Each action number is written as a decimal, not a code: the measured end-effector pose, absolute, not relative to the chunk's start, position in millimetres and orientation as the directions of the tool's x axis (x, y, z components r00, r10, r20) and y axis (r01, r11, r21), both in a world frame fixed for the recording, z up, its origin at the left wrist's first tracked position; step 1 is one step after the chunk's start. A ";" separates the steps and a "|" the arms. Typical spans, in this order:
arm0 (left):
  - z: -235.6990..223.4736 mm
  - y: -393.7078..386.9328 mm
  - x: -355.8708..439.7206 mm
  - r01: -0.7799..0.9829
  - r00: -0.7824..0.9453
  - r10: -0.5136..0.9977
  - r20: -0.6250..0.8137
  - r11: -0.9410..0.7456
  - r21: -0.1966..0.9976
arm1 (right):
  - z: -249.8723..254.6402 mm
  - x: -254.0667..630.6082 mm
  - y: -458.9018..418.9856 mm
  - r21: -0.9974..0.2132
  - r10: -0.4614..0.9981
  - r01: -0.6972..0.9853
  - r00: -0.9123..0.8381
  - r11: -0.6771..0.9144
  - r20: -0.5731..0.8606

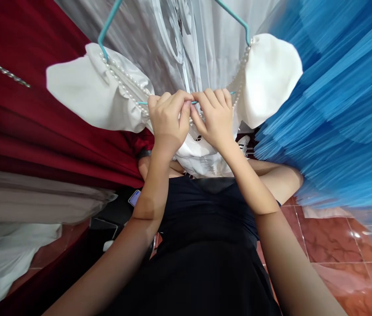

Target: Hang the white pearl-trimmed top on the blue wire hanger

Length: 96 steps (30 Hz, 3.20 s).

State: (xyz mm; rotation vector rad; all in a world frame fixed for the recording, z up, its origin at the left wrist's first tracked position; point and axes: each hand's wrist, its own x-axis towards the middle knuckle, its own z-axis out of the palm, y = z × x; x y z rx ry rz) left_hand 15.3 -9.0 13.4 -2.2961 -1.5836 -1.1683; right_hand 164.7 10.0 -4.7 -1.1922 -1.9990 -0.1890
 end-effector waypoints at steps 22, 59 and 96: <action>-2.1 -9.9 16.4 0.787 0.128 0.612 0.780 -0.541 0.296 | -13.0 160.0 -0.3 -0.246 0.667 0.835 -0.181 0.493 0.723; -4.6 -14.2 16.9 0.775 0.071 0.763 0.642 -0.448 0.447 | -15.4 159.9 -0.2 -0.240 0.615 0.806 -0.185 0.541 0.767; -4.9 -14.0 17.9 0.731 0.056 0.772 0.633 -0.464 0.501 | -16.5 160.9 -1.5 -0.284 0.645 0.782 -0.190 0.556 0.740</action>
